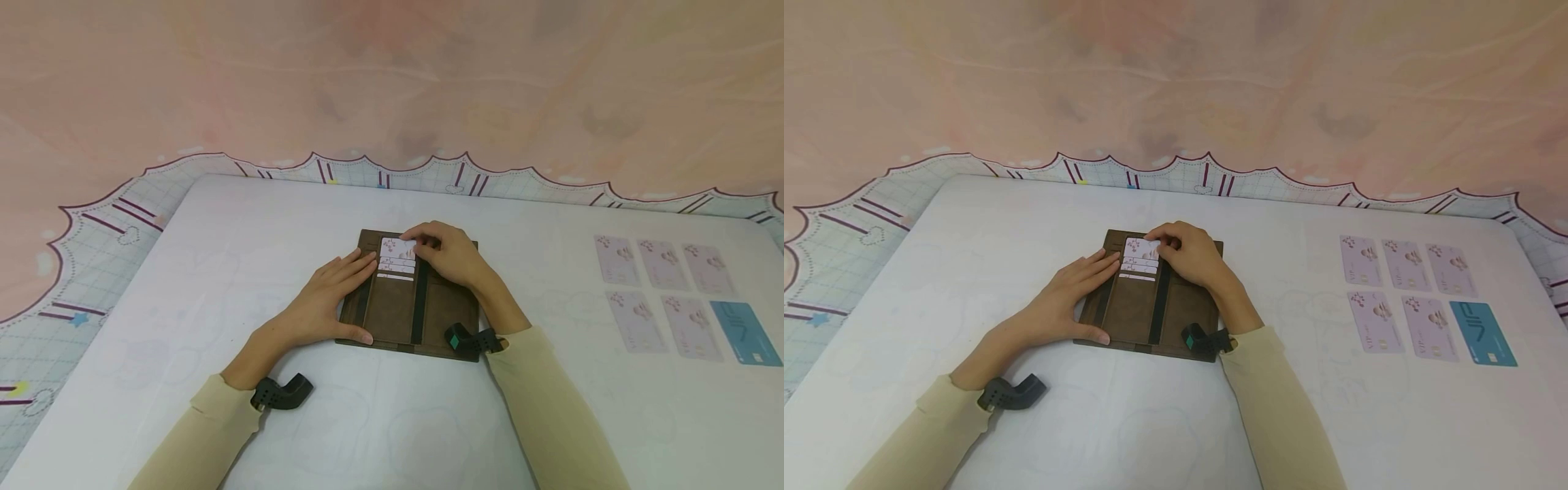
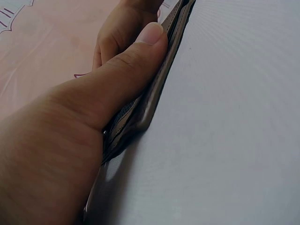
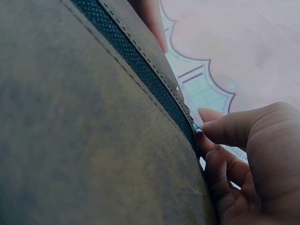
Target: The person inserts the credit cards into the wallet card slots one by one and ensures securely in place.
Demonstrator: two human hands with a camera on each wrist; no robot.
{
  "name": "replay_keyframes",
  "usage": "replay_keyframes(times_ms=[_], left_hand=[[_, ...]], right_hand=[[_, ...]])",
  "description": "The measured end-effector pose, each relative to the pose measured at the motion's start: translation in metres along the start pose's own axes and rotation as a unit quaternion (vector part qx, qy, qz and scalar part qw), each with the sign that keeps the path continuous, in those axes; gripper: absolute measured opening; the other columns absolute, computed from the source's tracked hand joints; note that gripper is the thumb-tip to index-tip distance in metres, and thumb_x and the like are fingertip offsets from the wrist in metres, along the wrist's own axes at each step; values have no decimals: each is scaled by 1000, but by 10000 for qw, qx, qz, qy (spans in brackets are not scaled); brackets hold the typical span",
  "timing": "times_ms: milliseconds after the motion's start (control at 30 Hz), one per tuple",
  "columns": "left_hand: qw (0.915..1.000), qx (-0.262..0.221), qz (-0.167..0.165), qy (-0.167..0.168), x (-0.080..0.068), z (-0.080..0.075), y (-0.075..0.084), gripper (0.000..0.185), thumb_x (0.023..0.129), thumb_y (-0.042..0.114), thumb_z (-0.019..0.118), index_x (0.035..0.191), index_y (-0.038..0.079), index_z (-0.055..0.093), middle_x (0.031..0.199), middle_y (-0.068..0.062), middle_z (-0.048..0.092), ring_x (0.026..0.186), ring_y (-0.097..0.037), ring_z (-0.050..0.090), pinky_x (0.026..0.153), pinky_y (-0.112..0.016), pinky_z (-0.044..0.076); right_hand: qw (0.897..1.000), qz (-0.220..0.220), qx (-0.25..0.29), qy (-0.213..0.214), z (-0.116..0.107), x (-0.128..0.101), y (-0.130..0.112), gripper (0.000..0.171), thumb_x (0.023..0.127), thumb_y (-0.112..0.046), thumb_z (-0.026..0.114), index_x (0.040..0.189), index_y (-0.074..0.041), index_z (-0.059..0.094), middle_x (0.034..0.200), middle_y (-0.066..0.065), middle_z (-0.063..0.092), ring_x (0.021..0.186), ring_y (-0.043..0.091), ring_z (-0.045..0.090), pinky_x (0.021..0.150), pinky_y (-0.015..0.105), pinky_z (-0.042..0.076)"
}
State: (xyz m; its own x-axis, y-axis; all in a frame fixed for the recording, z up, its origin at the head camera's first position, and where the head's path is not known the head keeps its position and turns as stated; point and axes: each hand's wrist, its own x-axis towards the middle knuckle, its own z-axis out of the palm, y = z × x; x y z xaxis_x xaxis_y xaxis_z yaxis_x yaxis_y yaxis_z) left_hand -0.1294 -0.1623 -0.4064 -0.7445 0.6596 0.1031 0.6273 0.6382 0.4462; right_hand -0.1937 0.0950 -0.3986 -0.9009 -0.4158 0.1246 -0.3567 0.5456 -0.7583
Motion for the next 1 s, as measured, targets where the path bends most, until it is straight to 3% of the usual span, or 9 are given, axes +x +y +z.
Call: replay_keyframes(times_ms=[367, 1000], left_hand=[[10000, 25, -37, -6, 0, 0, 0, 113, 65, 55, 82, 151, 5, 26, 157, -7, 21, 145, -25, 7, 116, -45, 6], [10000, -14, -35, -44, -1, -3, 3, 112, 67, 54, 81, 151, 5, 25, 158, -7, 20, 145, -26, 7, 116, -45, 6]], right_hand=[[10000, 68, -9, -35, 0, 0, 0, 24, 95, -7, 55, 111, -15, 72, 99, 3, 62, 84, 20, 52, 73, 35, 45], [9998, -194, -40, -79, -2, 0, 2, 25, 96, -6, 54, 99, -15, 77, 101, 2, 64, 96, 17, 57, 85, 37, 47]])
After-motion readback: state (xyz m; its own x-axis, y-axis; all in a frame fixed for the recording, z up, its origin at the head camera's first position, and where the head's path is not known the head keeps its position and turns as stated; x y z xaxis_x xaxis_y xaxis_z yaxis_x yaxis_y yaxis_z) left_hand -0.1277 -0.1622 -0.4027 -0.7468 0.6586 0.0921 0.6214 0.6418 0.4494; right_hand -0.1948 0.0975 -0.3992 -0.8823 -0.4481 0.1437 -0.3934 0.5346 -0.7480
